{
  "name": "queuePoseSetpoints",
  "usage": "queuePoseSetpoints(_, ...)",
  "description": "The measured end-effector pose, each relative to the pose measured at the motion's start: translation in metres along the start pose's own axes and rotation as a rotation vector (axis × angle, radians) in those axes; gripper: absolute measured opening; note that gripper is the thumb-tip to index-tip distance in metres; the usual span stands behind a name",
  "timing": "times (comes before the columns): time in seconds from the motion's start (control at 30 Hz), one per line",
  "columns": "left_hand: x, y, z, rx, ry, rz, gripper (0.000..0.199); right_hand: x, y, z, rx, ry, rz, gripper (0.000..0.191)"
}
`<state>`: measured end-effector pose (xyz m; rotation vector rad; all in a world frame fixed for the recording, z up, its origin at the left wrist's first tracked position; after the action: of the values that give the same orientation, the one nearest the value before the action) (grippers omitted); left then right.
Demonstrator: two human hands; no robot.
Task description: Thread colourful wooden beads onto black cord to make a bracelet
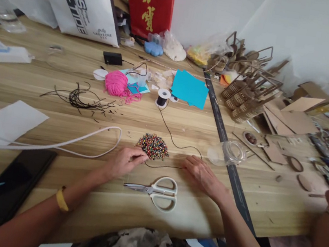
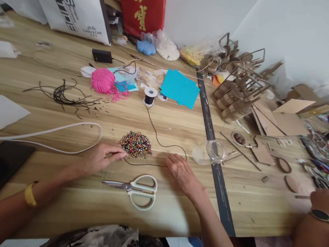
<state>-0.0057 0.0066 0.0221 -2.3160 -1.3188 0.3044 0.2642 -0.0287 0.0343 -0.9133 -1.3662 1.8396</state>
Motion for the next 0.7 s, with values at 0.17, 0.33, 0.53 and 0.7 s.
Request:
queuePoseSetpoints(0.17,0.001,0.004,-0.007,-0.124,-0.048,0.055,0.027,0.018,-0.017,0.022,0.331,-0.083,-0.178,0.023)
queuePoseSetpoints(0.33,0.000,0.005,-0.012,-0.272,-0.063,0.007,0.026,0.050,-0.009,0.055,0.905,-0.074,-0.061,0.039)
queuePoseSetpoints(0.53,0.001,0.006,-0.012,-0.114,0.033,-0.086,0.024,0.066,0.022,0.058,1.251,0.064,-0.178,0.021)
queuePoseSetpoints(0.7,0.004,0.006,-0.010,-0.004,0.010,-0.107,0.018,0.059,0.023,0.055,1.210,0.089,-0.174,0.020)
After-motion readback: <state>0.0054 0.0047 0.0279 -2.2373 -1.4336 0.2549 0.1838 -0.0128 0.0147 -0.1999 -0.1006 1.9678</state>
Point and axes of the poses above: each hand's wrist, its own x-axis towards the middle knuckle, its own y-axis out of the palm, z = x × y, the point moved 2 cm from there along x, towards the middle knuckle, and after that the axes turned 3 degrees about x, right-handed, at the moved point
